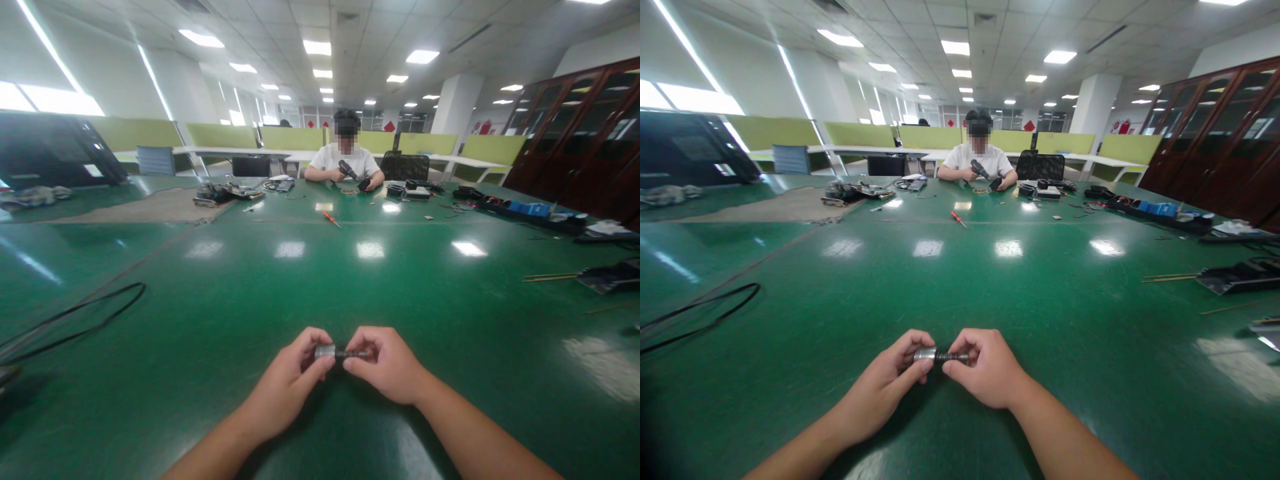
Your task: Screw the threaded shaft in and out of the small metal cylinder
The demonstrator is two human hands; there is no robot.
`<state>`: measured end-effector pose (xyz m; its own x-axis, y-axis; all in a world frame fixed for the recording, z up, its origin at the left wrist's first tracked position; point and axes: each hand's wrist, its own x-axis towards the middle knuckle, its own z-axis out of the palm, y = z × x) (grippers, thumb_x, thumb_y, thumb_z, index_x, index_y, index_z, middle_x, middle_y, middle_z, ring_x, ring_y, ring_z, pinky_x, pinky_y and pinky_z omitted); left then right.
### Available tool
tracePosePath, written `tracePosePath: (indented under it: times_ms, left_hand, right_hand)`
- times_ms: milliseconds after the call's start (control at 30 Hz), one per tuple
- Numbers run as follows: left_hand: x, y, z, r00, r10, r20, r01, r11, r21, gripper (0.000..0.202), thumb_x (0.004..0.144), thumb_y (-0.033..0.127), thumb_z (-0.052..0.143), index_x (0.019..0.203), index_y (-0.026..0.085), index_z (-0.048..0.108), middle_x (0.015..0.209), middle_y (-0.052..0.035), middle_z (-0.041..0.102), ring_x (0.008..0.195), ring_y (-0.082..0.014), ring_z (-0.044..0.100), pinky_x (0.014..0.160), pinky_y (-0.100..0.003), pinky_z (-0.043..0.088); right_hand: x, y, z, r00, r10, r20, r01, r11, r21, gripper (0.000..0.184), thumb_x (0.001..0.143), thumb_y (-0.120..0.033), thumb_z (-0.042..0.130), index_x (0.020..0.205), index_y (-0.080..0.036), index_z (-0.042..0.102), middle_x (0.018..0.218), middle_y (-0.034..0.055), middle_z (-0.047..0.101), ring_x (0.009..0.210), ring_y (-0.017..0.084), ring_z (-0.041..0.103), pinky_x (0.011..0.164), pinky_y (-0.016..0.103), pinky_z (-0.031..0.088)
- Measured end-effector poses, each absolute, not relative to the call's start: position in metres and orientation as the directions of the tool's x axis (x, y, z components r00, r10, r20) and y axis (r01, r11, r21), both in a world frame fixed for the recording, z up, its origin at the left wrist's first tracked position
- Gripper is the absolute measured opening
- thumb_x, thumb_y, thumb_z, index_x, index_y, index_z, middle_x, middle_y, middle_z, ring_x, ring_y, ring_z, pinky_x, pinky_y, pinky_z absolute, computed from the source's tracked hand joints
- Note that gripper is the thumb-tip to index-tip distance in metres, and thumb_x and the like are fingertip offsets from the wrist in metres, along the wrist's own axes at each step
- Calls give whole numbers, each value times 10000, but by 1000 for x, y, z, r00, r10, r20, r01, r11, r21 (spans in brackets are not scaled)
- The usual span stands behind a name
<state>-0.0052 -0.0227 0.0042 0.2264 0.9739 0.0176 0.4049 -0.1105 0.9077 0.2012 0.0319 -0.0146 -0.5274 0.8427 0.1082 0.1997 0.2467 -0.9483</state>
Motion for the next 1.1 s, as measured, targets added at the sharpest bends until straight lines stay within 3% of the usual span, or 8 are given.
tracePosePath:
  times_ms: [1100]
  left_hand:
    - [-7,-22,-1,219,976,8,343,-85,936,174,995,373,514,1079,221,524,845,24,555,752,-158,542,723,-278,431]
  right_hand:
    - [207,33,-14,-495,855,151,204,283,-937,78,743,-215,691,735,-160,637,538,-55,487,485,91,406,485,214,277]
